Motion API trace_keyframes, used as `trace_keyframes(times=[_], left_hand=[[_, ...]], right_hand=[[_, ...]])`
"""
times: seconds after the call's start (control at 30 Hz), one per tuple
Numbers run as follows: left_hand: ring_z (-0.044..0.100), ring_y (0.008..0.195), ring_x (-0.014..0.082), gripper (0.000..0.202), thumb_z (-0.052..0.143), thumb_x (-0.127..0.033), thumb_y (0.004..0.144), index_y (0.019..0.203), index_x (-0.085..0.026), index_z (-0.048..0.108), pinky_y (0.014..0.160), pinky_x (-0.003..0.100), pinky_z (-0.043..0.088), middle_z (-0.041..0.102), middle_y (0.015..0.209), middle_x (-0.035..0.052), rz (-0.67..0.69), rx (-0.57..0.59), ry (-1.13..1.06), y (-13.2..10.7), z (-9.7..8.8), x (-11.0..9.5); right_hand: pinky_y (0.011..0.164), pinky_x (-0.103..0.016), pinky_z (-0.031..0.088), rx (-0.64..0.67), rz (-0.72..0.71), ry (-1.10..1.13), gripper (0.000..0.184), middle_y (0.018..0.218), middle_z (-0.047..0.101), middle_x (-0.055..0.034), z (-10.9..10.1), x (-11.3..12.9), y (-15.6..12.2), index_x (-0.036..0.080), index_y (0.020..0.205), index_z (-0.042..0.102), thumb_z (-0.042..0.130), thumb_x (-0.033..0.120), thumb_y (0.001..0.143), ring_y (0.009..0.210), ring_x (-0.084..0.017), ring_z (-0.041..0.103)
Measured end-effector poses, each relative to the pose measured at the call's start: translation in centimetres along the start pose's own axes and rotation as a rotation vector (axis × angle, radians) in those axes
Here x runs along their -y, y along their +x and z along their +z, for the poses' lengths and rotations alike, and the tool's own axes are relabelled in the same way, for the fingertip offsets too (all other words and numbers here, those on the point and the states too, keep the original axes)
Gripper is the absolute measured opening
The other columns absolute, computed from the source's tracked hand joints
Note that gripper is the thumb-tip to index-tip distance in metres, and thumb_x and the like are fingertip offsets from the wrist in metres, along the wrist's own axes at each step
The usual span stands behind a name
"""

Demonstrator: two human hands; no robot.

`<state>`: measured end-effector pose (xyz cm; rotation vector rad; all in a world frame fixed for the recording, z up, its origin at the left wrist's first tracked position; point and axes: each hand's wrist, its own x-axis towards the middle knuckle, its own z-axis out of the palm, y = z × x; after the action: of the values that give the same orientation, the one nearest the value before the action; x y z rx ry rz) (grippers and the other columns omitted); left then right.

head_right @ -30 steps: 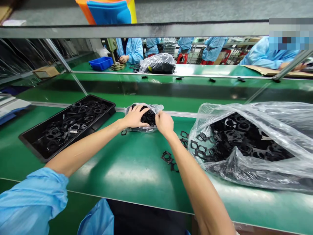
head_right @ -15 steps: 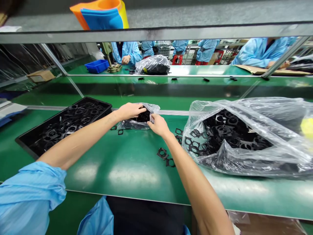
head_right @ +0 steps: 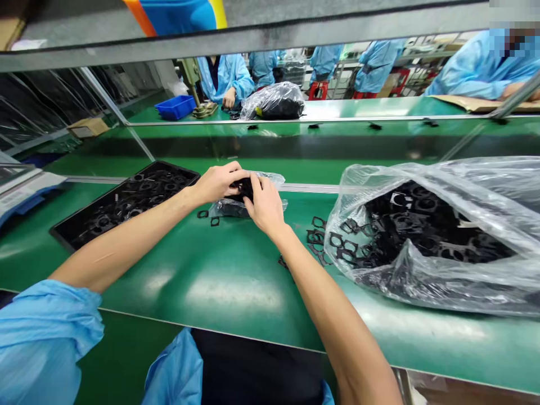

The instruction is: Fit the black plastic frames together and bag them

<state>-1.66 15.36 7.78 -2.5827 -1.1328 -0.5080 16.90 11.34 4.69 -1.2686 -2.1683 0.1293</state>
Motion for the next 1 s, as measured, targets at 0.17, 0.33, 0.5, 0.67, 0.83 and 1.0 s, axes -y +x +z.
trace_keyframes(times=[0.17,0.33,0.5,0.67,0.83,1.0], left_hand=[[0.065,0.087,0.0182,0.034,0.065,-0.017,0.086,0.119,-0.020,0.066,0.074,0.025,0.050,0.063,0.101,0.0044,-0.061,-0.127,-0.090,-1.8,-0.6,0.3],[0.066,0.091,0.0184,0.032,0.067,-0.015,0.084,0.116,-0.018,0.066,0.082,0.027,0.053,0.066,0.101,0.0044,-0.120,-0.213,-0.200,-4.4,0.4,-0.9],[0.068,0.093,0.0184,0.031,0.070,-0.018,0.086,0.116,-0.019,0.064,0.082,0.027,0.055,0.067,0.103,0.0045,-0.165,-0.151,-0.285,-8.4,2.8,-3.2],[0.068,0.101,0.0214,0.036,0.068,-0.018,0.085,0.121,-0.019,0.063,0.085,0.031,0.058,0.065,0.116,0.0084,-0.214,-0.019,-0.259,-10.9,3.9,-4.1],[0.058,0.124,0.0324,0.045,0.068,-0.020,0.086,0.130,-0.019,0.062,0.102,0.051,0.052,0.058,0.141,0.0169,-0.162,0.027,-0.208,-12.0,2.9,-4.3],[0.046,0.139,0.0360,0.051,0.058,-0.014,0.085,0.135,-0.020,0.059,0.114,0.060,0.041,0.051,0.151,0.0166,-0.077,0.037,-0.246,-14.3,1.7,-4.9]], right_hand=[[0.102,-0.051,0.053,-0.041,0.004,0.161,0.052,0.136,0.058,-0.0197,1.1,1.5,0.7,0.012,0.147,0.045,0.039,0.013,0.096,0.121,-0.034,0.060],[0.106,-0.051,0.051,0.007,0.006,0.226,0.053,0.135,0.058,-0.0196,2.0,2.3,-0.1,0.013,0.145,0.046,0.034,0.008,0.094,0.124,-0.033,0.060],[0.105,-0.049,0.053,0.137,-0.026,0.278,0.048,0.128,0.065,-0.0172,3.6,1.6,-2.9,0.015,0.136,0.055,0.041,0.006,0.091,0.117,-0.030,0.065],[0.106,-0.046,0.053,0.236,-0.055,0.297,0.048,0.129,0.068,-0.0143,3.3,0.4,-4.4,0.017,0.130,0.062,0.057,0.008,0.084,0.118,-0.029,0.066],[0.104,-0.046,0.055,0.281,-0.048,0.291,0.038,0.125,0.071,-0.0138,-1.4,-1.3,-5.6,0.017,0.124,0.069,0.060,0.014,0.087,0.116,-0.029,0.068],[0.091,-0.045,0.060,0.384,0.050,0.167,0.027,0.112,0.076,-0.0109,-7.7,-3.5,-10.4,0.019,0.114,0.072,0.059,0.022,0.091,0.097,-0.028,0.073]])
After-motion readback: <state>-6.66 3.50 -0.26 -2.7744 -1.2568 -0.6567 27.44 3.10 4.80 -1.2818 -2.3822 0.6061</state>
